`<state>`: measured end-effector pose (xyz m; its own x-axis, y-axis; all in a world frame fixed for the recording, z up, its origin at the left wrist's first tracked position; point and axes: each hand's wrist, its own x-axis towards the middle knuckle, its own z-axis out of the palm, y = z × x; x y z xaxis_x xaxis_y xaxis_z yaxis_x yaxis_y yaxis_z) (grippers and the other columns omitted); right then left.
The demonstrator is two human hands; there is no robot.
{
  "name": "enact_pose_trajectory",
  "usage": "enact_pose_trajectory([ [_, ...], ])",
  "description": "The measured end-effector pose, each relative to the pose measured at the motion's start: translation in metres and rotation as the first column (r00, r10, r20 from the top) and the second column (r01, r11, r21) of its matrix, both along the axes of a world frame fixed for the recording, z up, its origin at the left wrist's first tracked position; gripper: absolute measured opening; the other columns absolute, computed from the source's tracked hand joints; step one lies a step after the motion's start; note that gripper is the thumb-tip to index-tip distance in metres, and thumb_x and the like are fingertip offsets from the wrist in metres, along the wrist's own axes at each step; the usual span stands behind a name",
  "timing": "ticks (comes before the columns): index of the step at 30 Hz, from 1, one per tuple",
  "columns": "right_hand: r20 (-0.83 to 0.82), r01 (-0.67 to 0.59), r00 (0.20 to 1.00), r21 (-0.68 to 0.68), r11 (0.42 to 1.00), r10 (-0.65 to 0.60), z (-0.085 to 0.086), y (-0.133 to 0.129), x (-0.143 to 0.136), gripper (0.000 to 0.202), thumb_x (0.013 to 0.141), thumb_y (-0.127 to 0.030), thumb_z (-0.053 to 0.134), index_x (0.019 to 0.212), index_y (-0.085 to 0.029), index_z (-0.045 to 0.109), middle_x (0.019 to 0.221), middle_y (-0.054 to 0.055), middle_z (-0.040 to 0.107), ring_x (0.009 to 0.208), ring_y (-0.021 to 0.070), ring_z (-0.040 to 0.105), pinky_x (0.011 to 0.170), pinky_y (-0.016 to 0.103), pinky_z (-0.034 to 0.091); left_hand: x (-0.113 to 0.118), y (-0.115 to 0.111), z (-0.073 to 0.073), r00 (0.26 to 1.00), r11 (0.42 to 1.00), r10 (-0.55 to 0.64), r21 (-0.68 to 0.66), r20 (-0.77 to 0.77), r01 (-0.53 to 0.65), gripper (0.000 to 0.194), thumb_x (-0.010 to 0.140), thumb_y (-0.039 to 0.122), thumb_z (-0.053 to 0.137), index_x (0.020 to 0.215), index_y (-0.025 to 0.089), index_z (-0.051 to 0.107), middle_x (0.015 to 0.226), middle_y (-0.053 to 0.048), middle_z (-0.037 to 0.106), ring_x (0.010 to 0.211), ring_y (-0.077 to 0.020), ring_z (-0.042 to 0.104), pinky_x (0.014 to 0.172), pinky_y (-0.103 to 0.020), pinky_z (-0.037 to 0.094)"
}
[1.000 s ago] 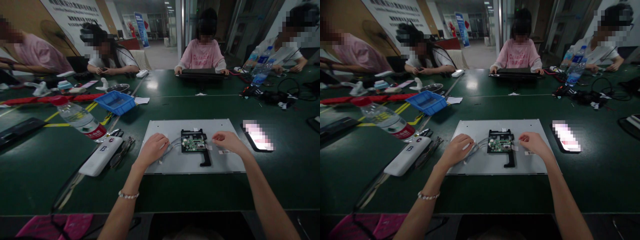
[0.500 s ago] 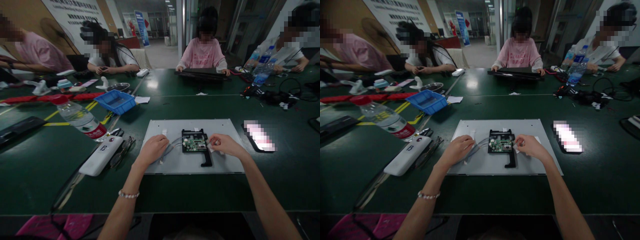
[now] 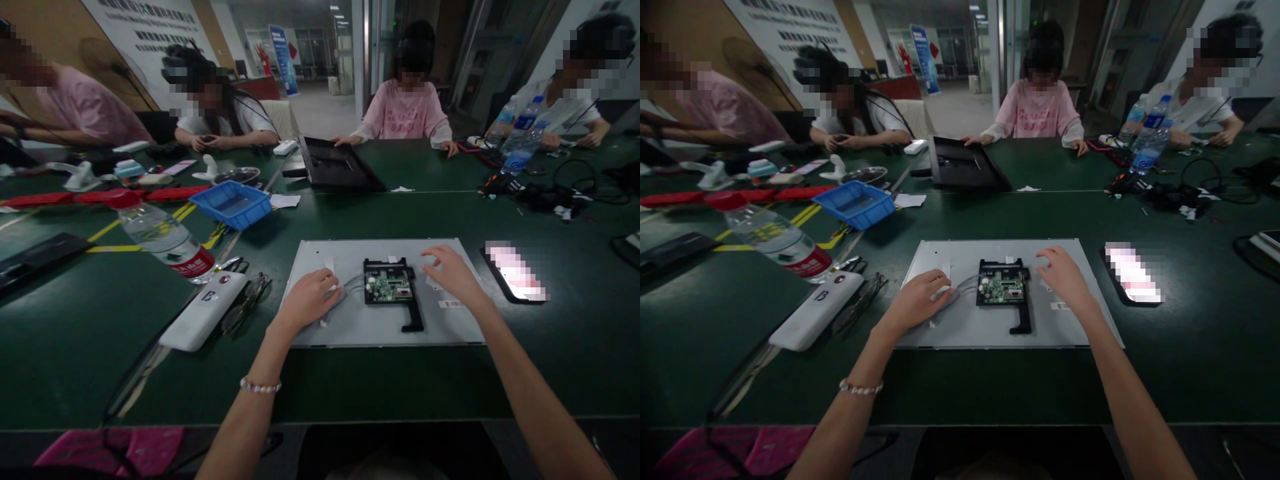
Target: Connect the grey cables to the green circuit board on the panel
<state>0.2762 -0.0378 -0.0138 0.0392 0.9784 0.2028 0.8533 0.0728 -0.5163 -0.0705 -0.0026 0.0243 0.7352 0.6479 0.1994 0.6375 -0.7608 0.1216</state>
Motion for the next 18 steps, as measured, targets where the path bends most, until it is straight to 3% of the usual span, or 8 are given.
enact_pose_trajectory([
  [4, 0.034, -0.294, 0.956, 0.051, 0.955, 0.292, 0.011, 0.022, -0.027, 0.03, 0.085, -0.027, 0.052, 0.113, -0.022, 0.063, 0.119, 0.008, 0.06, 0.109, 0.0231, 0.056, 0.096, 0.039, 0.042, 0.0, 0.001, -0.004, 1.0, 1.0, 0.0, 0.001, 0.007, 0.0, 0.024, 0.095, 0.026, 0.041, 0.09, 0.016, 0.063, 0.092, -0.007, 0.06, 0.086, -0.0172, 0.058, 0.078, -0.029, 0.044],
  [6, 0.051, -0.341, 0.939, 0.014, 0.94, 0.339, 0.011, 0.034, -0.035, 0.029, 0.087, -0.027, 0.051, 0.112, -0.019, 0.064, 0.117, 0.01, 0.062, 0.11, 0.0236, 0.056, 0.098, 0.038, 0.04, -0.001, 0.003, -0.006, 1.0, 1.0, -0.015, 0.008, -0.002, 0.015, 0.025, 0.095, 0.026, 0.041, 0.087, 0.016, 0.063, 0.089, -0.007, 0.06, 0.084, -0.0169, 0.058, 0.077, -0.029, 0.044],
  [11, -0.016, -0.185, 0.983, -0.112, 0.976, 0.185, 0.004, 0.057, -0.043, 0.031, 0.08, -0.026, 0.062, 0.108, -0.015, 0.067, 0.101, 0.012, 0.069, 0.089, 0.0224, 0.064, 0.083, 0.033, 0.048, -0.001, 0.004, -0.007, 0.999, 0.999, -0.047, 0.022, -0.02, 0.047, 0.026, 0.095, 0.026, 0.041, 0.085, 0.016, 0.063, 0.085, -0.005, 0.06, 0.079, -0.0165, 0.058, 0.074, -0.029, 0.044],
  [15, -0.081, -0.178, 0.983, -0.188, 0.966, 0.165, 0.0, 0.066, -0.045, 0.028, 0.072, -0.016, 0.066, 0.1, -0.015, 0.07, 0.089, 0.008, 0.072, 0.081, 0.0194, 0.065, 0.075, 0.027, 0.048, 0.0, 0.003, -0.007, 0.998, 0.998, -0.051, 0.021, -0.029, 0.052, 0.028, 0.096, 0.027, 0.04, 0.084, 0.016, 0.063, 0.084, -0.005, 0.06, 0.079, -0.0164, 0.058, 0.073, -0.028, 0.043],
  [18, -0.099, -0.176, 0.982, -0.185, 0.967, 0.16, -0.001, 0.07, -0.044, 0.018, 0.073, -0.019, 0.065, 0.089, -0.014, 0.072, 0.083, 0.006, 0.073, 0.077, 0.0192, 0.066, 0.072, 0.026, 0.048, 0.0, 0.002, -0.007, 0.998, 0.998, -0.053, 0.014, -0.031, 0.053, 0.028, 0.096, 0.026, 0.04, 0.086, 0.016, 0.063, 0.084, -0.005, 0.059, 0.079, -0.0162, 0.058, 0.073, -0.028, 0.043],
])
